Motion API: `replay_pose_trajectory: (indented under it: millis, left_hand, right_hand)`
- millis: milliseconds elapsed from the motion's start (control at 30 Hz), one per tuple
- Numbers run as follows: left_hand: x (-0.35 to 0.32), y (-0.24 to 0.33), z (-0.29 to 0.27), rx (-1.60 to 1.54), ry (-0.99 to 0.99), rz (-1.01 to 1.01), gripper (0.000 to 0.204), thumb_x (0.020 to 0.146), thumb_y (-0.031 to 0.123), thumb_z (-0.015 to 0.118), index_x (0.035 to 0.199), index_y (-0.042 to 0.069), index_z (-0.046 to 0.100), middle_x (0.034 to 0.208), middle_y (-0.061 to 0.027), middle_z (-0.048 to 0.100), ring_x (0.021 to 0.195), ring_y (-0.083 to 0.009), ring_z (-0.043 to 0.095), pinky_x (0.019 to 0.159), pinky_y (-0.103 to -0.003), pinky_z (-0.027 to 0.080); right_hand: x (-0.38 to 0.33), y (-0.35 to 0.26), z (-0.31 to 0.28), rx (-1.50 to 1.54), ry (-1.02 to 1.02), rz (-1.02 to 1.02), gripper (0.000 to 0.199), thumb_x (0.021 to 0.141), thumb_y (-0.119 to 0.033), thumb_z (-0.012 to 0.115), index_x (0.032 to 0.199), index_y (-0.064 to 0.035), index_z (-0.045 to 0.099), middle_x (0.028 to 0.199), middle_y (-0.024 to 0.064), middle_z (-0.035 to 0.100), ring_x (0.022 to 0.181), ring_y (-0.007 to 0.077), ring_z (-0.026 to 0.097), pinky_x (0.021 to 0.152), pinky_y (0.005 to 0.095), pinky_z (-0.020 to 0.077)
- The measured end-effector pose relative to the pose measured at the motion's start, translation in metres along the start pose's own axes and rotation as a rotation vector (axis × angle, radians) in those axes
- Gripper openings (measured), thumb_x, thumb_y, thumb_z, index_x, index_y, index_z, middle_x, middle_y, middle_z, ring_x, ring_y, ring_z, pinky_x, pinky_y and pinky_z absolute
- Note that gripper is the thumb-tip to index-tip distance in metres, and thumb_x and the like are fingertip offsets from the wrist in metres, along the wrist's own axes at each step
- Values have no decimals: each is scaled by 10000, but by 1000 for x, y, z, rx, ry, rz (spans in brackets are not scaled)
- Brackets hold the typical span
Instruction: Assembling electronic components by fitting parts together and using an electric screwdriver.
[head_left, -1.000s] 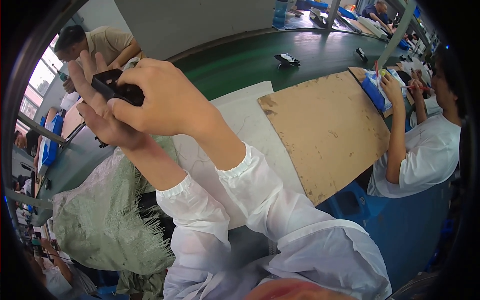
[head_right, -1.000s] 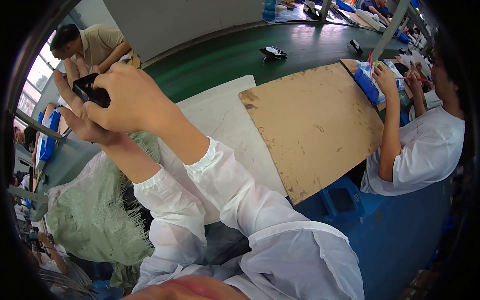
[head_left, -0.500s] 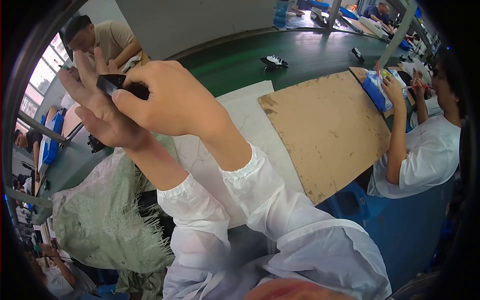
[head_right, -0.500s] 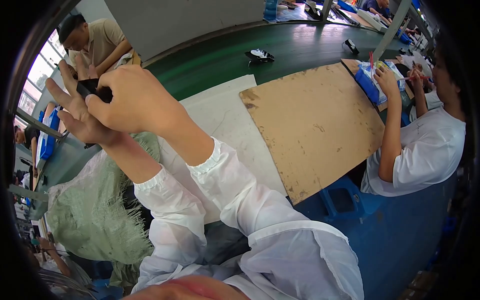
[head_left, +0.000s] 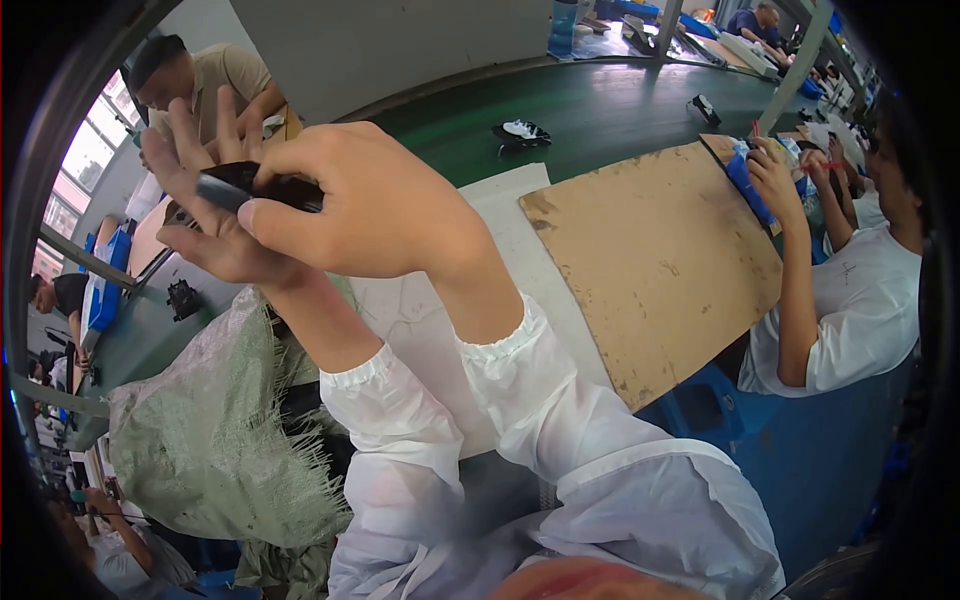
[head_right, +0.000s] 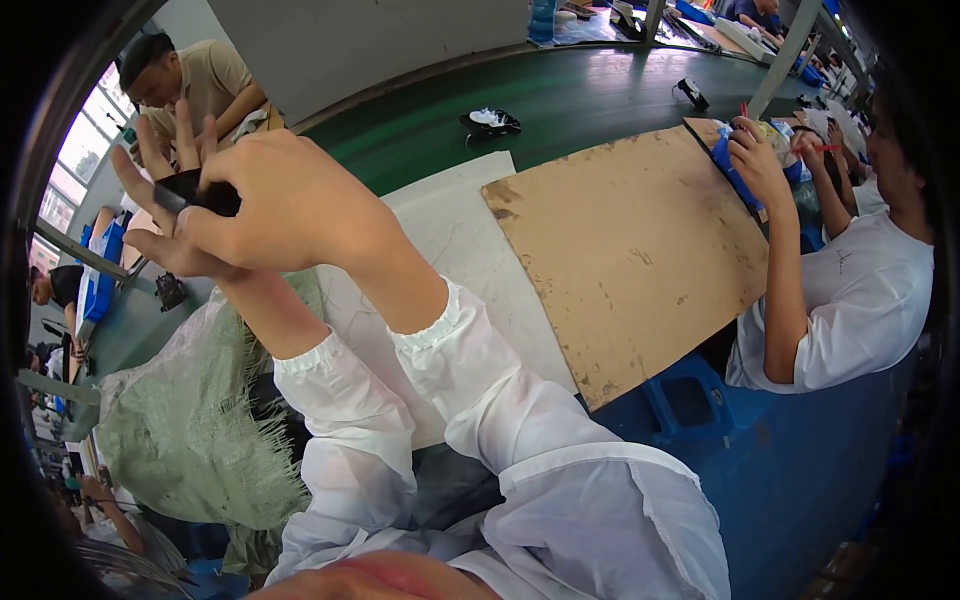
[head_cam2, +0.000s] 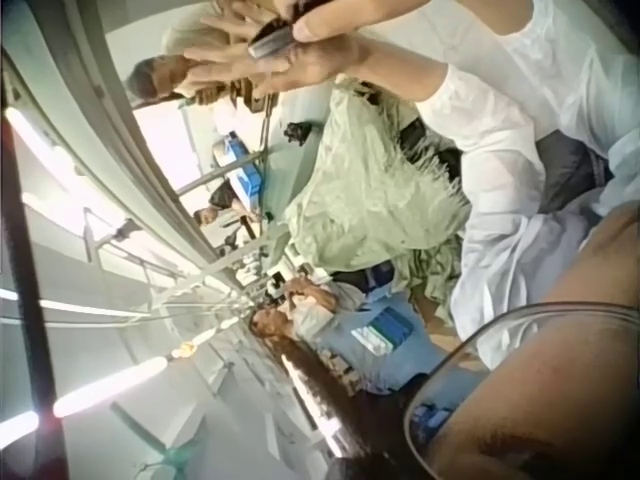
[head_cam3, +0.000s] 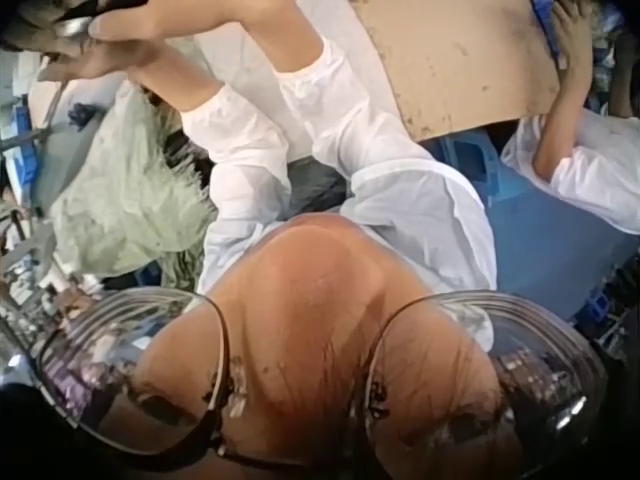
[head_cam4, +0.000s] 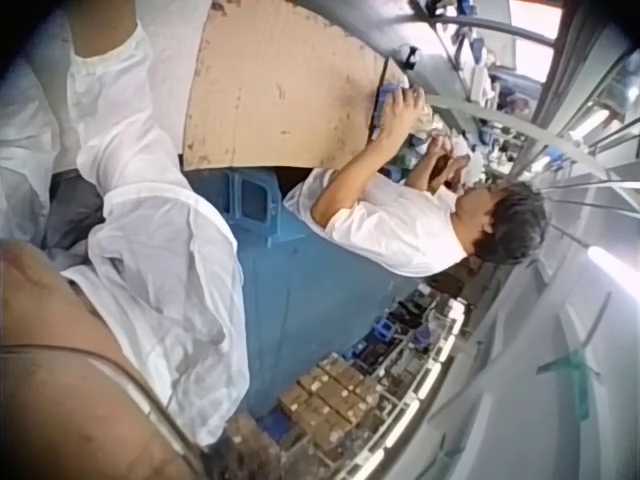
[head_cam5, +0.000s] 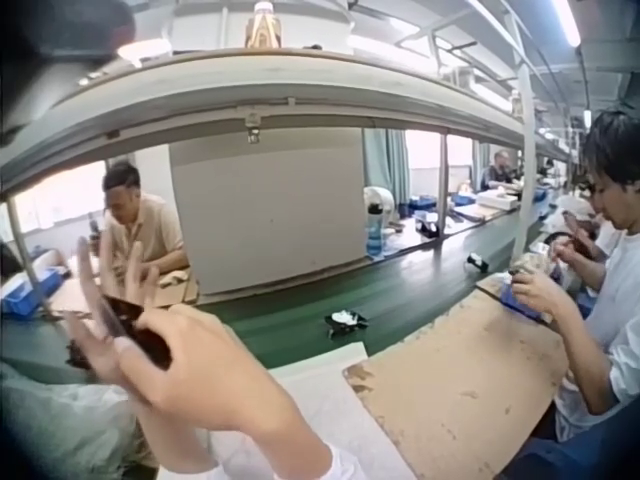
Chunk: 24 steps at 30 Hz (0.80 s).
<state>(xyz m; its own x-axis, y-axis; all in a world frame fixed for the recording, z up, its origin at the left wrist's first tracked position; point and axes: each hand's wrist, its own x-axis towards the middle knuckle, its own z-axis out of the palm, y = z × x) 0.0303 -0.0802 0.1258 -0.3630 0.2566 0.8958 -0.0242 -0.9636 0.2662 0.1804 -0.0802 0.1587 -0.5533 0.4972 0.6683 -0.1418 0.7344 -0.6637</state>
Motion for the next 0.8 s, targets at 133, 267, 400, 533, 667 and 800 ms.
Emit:
replay_pose_trajectory:
  millis: [133, 267, 400, 533, 667, 800]
  left_hand:
    - [-3, -19, -15, -149, -45, -99, 744, 981, 611, 339, 1567, 189, 161, 1606, -178, 207, 1421, -472, 295, 1115, -572, 361]
    - [-9, -54, -38, 84, -11, -227, 738, 956, 629, 386, 1543, 203, 249, 1587, -185, 258, 1396, -470, 344, 1076, -588, 398]
    - [10, -92, -131, -975, -475, -607, 681, 950, 582, 448, 1505, 204, 332, 1528, -178, 369, 1345, -424, 430, 1030, -565, 444]
    - [-38, -40, 30, -889, 150, -356, 613, 971, 534, 447, 1480, 198, 387, 1475, -165, 435, 1320, -361, 468, 1021, -521, 455]
    - [-55, -63, 3, -165, 167, -555, 518, 947, 476, 489, 1363, 170, 531, 1437, -125, 500, 1279, -305, 512, 1013, -451, 446]
    - [-92, -109, -49, 633, -23, -800, 455, 921, 423, 535, 1253, 138, 655, 1396, -89, 556, 1227, -268, 553, 1001, -390, 437]
  right_hand:
    - [-2, 0, 3, 37, 25, -85, 321, 791, -294, 661, 879, 14, 687, 796, 146, 669, 646, 292, 547, 633, 363, 466]
    - [-3, 4, 9, -44, 103, -160, 343, 790, -313, 667, 915, 6, 689, 856, 139, 671, 708, 300, 574, 684, 368, 480]
    - [1, 2, 26, -120, 100, -124, 368, 791, -335, 672, 955, -7, 689, 907, 127, 673, 785, 302, 600, 747, 368, 488]
    - [4, 16, 15, -108, 68, -84, 374, 795, -343, 667, 968, -12, 690, 923, 126, 675, 817, 298, 609, 767, 367, 490]
    - [-1, 9, 17, -121, 47, -114, 385, 797, -348, 663, 982, -11, 689, 928, 127, 676, 837, 294, 616, 780, 367, 491]
    - [-2, 7, 16, -150, -14, -91, 397, 798, -352, 661, 993, -7, 687, 927, 127, 678, 843, 293, 622, 785, 367, 493]
